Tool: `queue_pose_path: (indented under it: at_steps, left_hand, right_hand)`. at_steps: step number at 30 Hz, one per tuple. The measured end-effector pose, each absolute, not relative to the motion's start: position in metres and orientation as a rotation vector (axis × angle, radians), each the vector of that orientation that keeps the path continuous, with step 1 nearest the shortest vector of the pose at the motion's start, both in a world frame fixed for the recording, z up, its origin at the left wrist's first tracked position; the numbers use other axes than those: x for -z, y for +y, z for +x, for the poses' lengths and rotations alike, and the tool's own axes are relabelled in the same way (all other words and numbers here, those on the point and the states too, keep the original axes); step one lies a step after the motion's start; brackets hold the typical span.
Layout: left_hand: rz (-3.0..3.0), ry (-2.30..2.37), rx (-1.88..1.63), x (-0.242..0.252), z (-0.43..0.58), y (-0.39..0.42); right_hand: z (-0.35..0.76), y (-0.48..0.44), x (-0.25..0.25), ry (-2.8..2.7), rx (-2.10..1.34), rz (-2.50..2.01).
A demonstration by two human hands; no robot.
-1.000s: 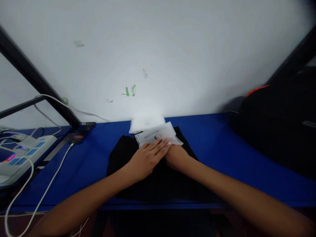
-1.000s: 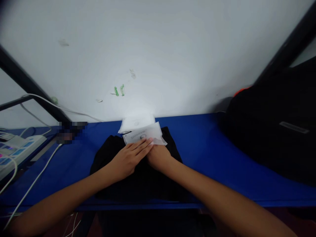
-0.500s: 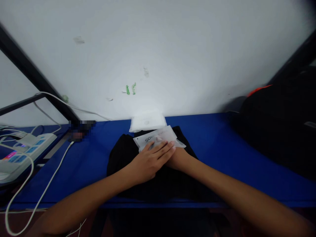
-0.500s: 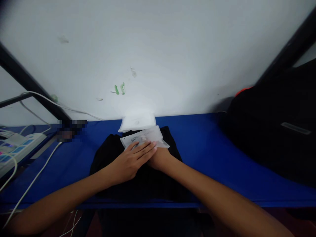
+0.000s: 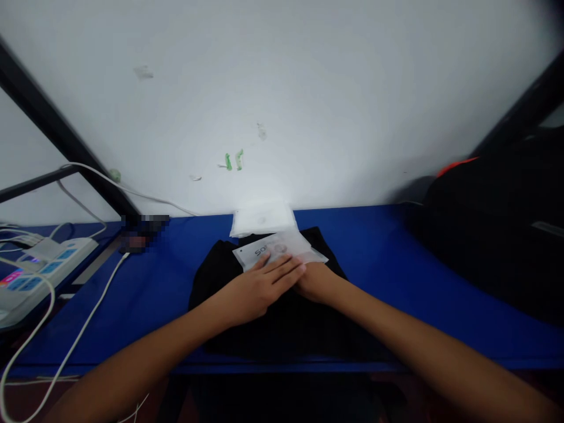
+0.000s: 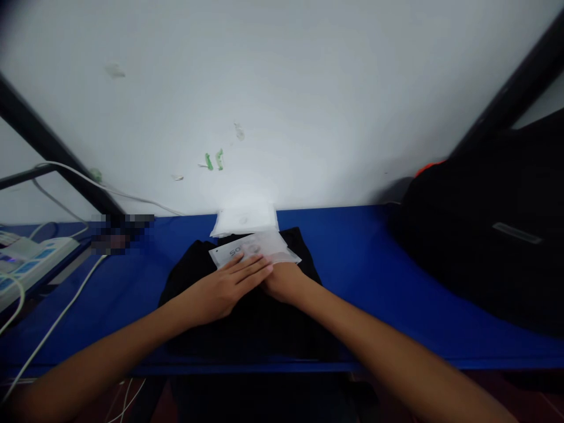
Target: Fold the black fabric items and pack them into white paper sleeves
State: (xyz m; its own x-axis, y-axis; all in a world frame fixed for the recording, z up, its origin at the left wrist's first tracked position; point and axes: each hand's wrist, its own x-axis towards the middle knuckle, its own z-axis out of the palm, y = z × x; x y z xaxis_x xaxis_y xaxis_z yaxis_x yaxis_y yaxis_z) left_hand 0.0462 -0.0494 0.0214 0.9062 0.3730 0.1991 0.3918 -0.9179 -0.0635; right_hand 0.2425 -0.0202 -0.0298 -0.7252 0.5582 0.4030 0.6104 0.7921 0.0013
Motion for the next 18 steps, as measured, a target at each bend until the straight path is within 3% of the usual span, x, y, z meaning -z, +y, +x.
queue_pose_path:
  at_steps: [6, 9, 14, 18]
  left_hand:
    - [-2.719, -0.522, 0.868, -0.028, 0.028, -0.039]
    - [-2.627, -0.602, 1.061, -0.032, 0.026, -0.037]
    - [-2.628, -0.621, 1.151, -0.034, 0.030, -0.041]
    - [-2.633, -0.568, 1.174, -0.033, 0.035, -0.048]
  right_hand:
    - [0.253, -0.025, 0.001, -2.393, 0.111, -1.053]
    - [0.259, -0.033, -0.013, -2.217, 0.210, -0.849]
    - [0.255, -0.045, -0.024, -2.065, 0.611, -0.500]
    - [0.245, -0.047, -0.020, -2.159, 0.688, -0.476]
